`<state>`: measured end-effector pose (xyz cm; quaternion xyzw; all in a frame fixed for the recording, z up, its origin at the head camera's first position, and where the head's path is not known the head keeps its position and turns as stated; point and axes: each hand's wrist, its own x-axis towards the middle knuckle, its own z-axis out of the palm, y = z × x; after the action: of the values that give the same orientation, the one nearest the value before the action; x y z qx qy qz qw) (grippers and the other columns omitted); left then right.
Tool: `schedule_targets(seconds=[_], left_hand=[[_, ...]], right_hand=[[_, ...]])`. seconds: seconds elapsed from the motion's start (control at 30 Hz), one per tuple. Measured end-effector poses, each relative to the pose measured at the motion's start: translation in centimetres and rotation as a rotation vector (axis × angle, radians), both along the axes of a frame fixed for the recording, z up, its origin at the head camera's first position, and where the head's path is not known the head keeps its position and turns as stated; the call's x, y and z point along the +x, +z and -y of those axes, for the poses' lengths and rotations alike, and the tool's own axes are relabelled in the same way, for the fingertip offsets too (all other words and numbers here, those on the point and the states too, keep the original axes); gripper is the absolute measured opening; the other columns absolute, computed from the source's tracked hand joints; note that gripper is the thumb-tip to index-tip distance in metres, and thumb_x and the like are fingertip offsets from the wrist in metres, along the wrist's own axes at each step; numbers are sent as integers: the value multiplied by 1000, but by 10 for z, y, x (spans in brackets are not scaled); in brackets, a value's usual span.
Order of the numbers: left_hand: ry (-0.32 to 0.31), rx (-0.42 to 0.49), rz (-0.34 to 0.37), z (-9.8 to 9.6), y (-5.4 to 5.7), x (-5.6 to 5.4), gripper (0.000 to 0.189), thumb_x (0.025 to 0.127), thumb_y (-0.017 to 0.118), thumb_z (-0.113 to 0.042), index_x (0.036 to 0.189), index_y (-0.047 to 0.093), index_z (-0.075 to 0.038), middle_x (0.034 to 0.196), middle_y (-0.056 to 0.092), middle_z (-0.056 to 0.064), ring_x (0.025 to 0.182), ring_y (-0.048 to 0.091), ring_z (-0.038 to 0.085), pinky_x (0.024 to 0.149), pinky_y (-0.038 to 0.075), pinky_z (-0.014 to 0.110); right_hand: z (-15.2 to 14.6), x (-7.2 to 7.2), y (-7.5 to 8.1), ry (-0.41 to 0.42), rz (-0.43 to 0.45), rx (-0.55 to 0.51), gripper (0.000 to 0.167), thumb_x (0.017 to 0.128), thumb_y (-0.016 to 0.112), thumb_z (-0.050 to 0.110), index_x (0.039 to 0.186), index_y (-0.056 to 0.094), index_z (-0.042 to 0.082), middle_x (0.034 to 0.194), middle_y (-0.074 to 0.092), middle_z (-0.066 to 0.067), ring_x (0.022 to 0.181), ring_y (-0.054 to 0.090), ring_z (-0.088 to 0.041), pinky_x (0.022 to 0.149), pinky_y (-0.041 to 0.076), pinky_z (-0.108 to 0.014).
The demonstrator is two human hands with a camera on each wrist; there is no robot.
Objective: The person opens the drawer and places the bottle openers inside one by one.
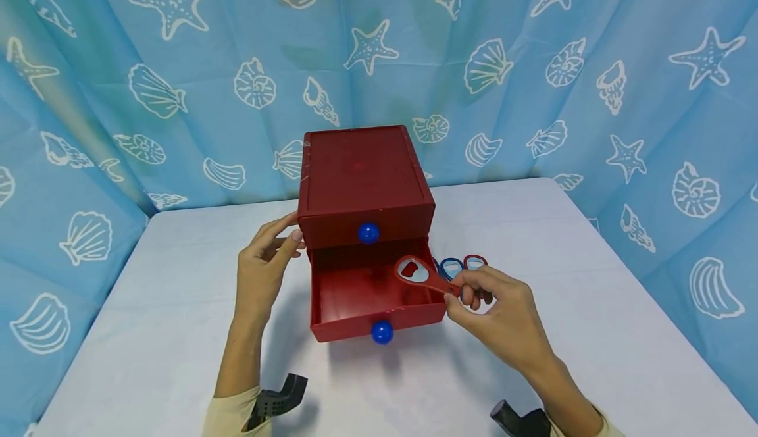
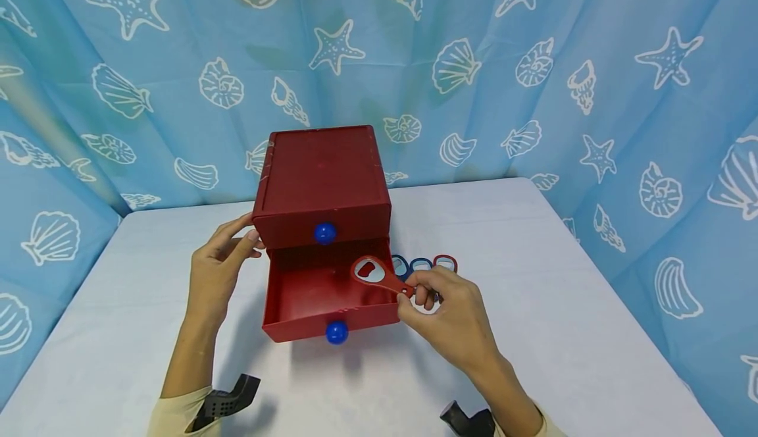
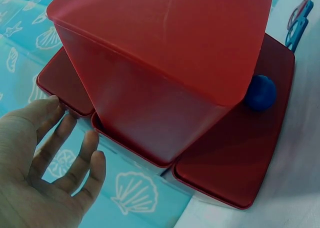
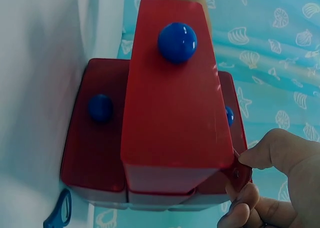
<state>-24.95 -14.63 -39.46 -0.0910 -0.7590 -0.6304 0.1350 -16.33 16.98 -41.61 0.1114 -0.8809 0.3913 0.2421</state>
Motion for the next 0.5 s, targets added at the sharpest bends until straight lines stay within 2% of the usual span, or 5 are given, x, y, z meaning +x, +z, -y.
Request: schedule_targets(seconds=[0.17,0.3,0.5], left_hand=[[-3,-1,-3,0,-1,0,37,99,64,-18,136,64,-12,128,62,0,96,65,29,85,56,26],[-2,2,-8,0,-1,-1,37,99,64,-18,136,64,-11,127,62,1,97,65,32,85,56,25],[-6,5,-11,3,-1,-1,37,99,64,-19,136,64,-12,128,62,0,98,65,33,85,56,25]], right_hand=[[7,-3,0,31,-9,-8,21,76,86,7,90,71,15,75,54,12,72,53,-9,60,49,-24],[11,-5,1,47,4,15,24,77,88,15,96,73,13,76,53,11,75,55,-8,60,51,-23],[4,-3,3,9,-13,78,31,75,89,11,101,73,10,79,54,11,78,55,-7,65,53,-21]])
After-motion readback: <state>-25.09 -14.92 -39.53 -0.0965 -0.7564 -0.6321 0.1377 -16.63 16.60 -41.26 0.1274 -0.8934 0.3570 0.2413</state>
